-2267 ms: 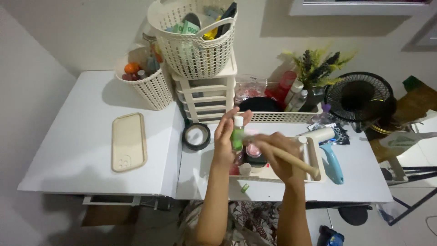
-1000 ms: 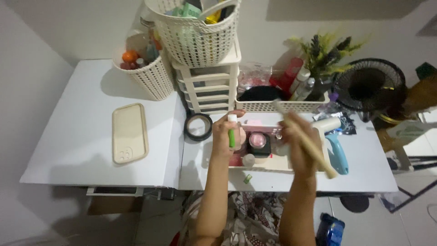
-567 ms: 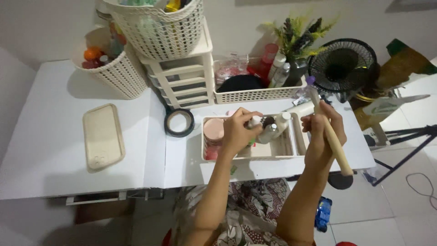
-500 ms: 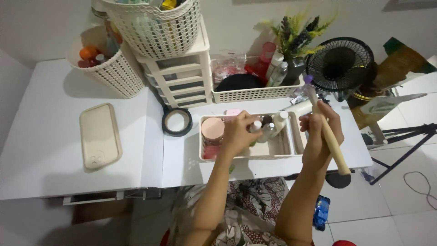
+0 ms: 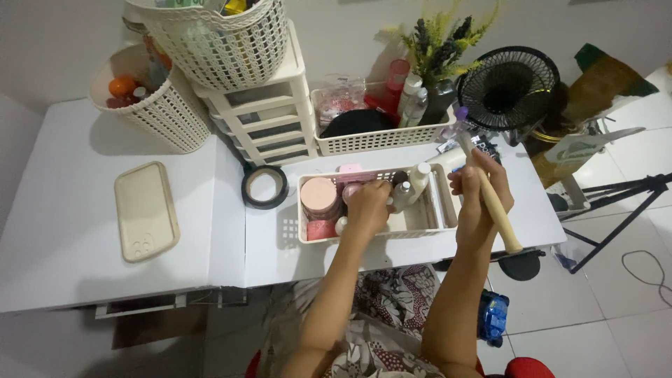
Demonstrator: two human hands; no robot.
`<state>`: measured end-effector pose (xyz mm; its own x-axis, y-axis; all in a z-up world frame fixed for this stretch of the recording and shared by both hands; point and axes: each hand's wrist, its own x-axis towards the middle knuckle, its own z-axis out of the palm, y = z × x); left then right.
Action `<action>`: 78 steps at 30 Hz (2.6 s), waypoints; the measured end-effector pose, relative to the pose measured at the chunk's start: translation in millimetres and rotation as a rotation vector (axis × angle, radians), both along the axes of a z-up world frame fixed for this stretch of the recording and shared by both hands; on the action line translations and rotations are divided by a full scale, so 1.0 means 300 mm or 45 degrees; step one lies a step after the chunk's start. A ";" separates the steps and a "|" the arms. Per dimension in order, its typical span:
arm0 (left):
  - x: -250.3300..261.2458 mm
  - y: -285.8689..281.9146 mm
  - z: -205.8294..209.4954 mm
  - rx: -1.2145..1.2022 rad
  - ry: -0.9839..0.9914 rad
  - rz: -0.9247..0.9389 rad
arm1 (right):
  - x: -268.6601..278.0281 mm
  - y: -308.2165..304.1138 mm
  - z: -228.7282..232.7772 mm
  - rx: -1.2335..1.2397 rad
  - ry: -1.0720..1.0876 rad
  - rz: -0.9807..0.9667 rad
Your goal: The person organizes small bottles and containers in a white plastic basket on a white table. They pick up each item, wipe it with a wooden stick, and place it back into the basket. A blue lint roller is also moved and placed into a basket on a nearby shelf.
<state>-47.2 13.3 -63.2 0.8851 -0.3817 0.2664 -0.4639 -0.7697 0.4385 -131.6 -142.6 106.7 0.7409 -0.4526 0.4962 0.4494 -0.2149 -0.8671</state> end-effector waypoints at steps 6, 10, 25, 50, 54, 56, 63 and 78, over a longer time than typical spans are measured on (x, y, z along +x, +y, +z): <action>-0.040 -0.016 0.098 -0.030 -0.035 0.032 | -0.005 -0.014 -0.030 0.008 0.027 0.003; -0.054 -0.018 0.048 -0.111 0.003 0.067 | -0.025 -0.013 -0.013 -0.023 0.031 -0.014; -0.067 0.036 0.260 -0.236 0.289 0.219 | 0.012 -0.112 -0.038 0.054 0.152 -0.118; 0.023 0.054 0.318 -0.416 0.139 0.259 | 0.787 -0.328 -0.471 -0.918 0.586 -0.587; 0.029 0.055 0.292 -0.395 0.107 0.249 | 0.811 -0.397 -0.534 -0.845 0.420 -0.694; 0.025 0.058 0.271 -0.396 0.106 0.252 | 0.757 -0.379 -0.466 -0.841 0.329 -0.729; 0.015 0.106 0.282 -0.656 0.091 0.214 | 0.479 -0.180 -0.033 -0.425 -0.375 -0.693; -0.096 0.211 0.350 -1.534 0.559 -0.271 | 0.134 0.326 0.072 0.525 0.134 0.490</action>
<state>-76.1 76.7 42.0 0.9372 -0.2497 0.2433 -0.1696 0.2833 0.9439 -91.3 -44.8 128.2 0.9263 -0.2812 0.2507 0.3354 0.3126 -0.8887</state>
